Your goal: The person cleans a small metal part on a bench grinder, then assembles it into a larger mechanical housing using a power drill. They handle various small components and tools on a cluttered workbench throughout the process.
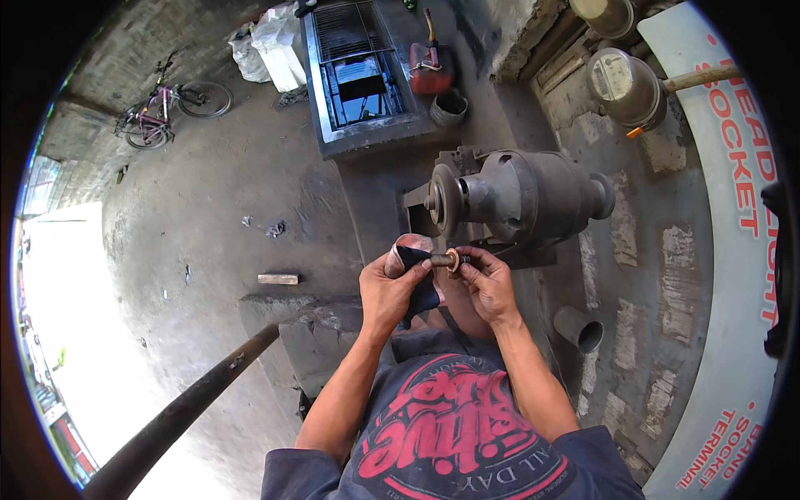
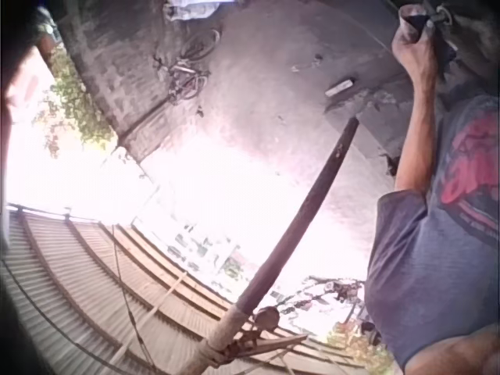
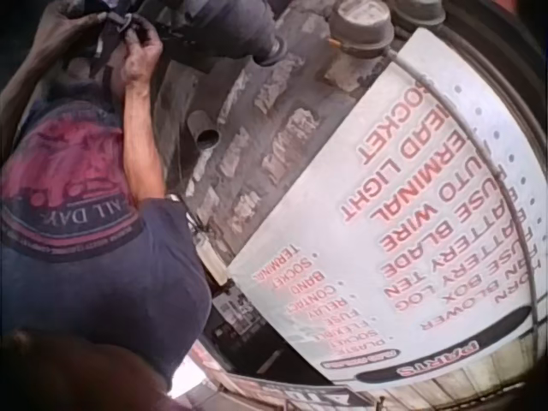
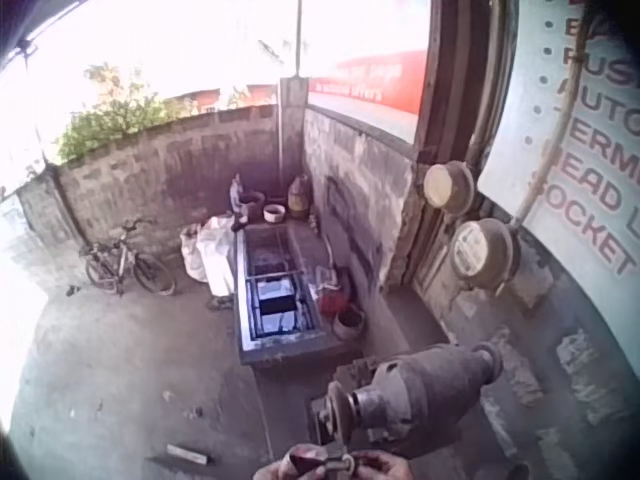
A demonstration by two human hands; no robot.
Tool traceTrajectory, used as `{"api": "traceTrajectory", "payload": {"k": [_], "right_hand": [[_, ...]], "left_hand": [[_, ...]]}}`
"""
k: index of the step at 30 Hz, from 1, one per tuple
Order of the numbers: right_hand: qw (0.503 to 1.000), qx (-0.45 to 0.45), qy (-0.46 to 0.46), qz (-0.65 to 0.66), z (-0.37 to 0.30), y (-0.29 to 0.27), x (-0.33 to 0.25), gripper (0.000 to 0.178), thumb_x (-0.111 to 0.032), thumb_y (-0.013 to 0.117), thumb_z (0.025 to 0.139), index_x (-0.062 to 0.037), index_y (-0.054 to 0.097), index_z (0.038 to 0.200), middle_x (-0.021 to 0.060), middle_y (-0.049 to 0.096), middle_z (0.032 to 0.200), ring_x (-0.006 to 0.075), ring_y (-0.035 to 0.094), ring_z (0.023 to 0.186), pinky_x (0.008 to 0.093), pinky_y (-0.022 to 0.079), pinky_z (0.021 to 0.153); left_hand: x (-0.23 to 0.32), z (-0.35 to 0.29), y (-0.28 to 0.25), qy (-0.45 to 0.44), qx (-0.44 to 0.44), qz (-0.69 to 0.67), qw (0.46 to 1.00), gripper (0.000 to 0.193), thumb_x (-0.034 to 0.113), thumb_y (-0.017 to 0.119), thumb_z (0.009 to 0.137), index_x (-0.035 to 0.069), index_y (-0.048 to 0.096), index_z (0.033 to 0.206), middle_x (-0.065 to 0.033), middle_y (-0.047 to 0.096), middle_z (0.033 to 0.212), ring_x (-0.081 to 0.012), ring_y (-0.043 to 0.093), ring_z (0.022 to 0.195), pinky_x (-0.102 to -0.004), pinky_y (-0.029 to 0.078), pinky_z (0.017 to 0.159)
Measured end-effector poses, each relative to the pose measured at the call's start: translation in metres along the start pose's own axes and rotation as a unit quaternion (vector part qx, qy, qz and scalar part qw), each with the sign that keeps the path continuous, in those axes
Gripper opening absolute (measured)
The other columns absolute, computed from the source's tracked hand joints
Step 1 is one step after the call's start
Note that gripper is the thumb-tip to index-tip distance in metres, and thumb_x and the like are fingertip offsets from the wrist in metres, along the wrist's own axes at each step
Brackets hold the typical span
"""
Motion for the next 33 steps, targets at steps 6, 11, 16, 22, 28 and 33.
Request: {"api": "traceTrajectory", "payload": {"k": [6, 11, 16, 22, 28, 33], "right_hand": [[0.999, 0.049, 0.011, 0.012, 0.021, -0.009, 0.002, 0.027, 0.002, 0.070, 0.102, 0.0078, 0.069, 0.128, 0.0143, 0.078, 0.114, 0.0173, 0.074, 0.093, 0.0297, 0.061, 0.083], [0.999, 0.039, 0.035, -0.003, 0.024, -0.014, 0.003, 0.029, -0.007, 0.072, 0.103, 0.0062, 0.069, 0.129, 0.0128, 0.078, 0.113, 0.0207, 0.074, 0.096, 0.0307, 0.060, 0.081], [0.998, 0.007, 0.056, -0.005, 0.033, -0.009, 0.004, 0.026, -0.017, 0.071, 0.106, 0.0043, 0.072, 0.121, 0.0114, 0.078, 0.106, 0.0176, 0.071, 0.084, 0.0288, 0.055, 0.069], [0.990, 0.019, 0.136, -0.019, 0.027, 0.006, -0.004, 0.026, -0.017, 0.066, 0.109, 0.0047, 0.071, 0.123, 0.0110, 0.076, 0.102, 0.0148, 0.066, 0.078, 0.0288, 0.054, 0.069], [0.996, 0.060, 0.054, -0.023, 0.014, 0.006, -0.014, 0.029, -0.003, 0.063, 0.107, 0.0058, 0.063, 0.136, 0.0123, 0.075, 0.111, 0.0173, 0.073, 0.087, 0.0302, 0.060, 0.078], [0.994, 0.083, 0.071, -0.013, 0.022, -0.008, 0.003, 0.023, -0.004, 0.064, 0.107, 0.0039, 0.067, 0.128, 0.0099, 0.076, 0.100, 0.0159, 0.072, 0.079, 0.0283, 0.057, 0.067]], "left_hand": [[-0.004, 0.021, 0.009, 0.019, 0.020, -0.025, 0.999, 0.021, 0.007, 0.081, 0.097, -0.002, 0.079, 0.116, -0.0009, 0.078, 0.095, -0.0057, 0.068, 0.083, -0.0246, 0.058, 0.073], [-0.005, 0.023, 0.012, -0.005, 0.006, -0.064, 0.998, 0.019, 0.008, 0.079, 0.100, 0.000, 0.078, 0.118, 0.0022, 0.076, 0.097, -0.0034, 0.063, 0.080, -0.0210, 0.049, 0.064], [-0.004, 0.027, 0.012, 0.006, 0.032, -0.053, 0.998, 0.018, 0.012, 0.081, 0.099, 0.003, 0.079, 0.115, 0.0077, 0.069, 0.084, 0.0004, 0.050, 0.064, -0.0211, 0.035, 0.054], [0.000, 0.028, 0.013, -0.015, 0.017, -0.069, 0.997, 0.019, 0.007, 0.078, 0.100, 0.001, 0.077, 0.118, 0.0034, 0.072, 0.088, -0.0025, 0.056, 0.069, -0.0212, 0.043, 0.058], [0.002, 0.019, 0.014, -0.013, 0.036, -0.059, 0.998, 0.022, 0.005, 0.078, 0.100, 0.003, 0.078, 0.122, 0.0055, 0.069, 0.085, -0.0003, 0.049, 0.063, -0.0208, 0.037, 0.053], [-0.006, 0.028, 0.010, -0.018, 0.031, -0.022, 0.999, 0.021, 0.011, 0.082, 0.097, 0.004, 0.080, 0.118, 0.0072, 0.070, 0.082, 0.0001, 0.051, 0.063, -0.0206, 0.038, 0.054]]}}
Point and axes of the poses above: each hand's wrist, its own z-axis towards the middle knuckle, its own y-axis out of the palm, x = y × z, the point moved 5 cm from there along z, towards the middle knuckle
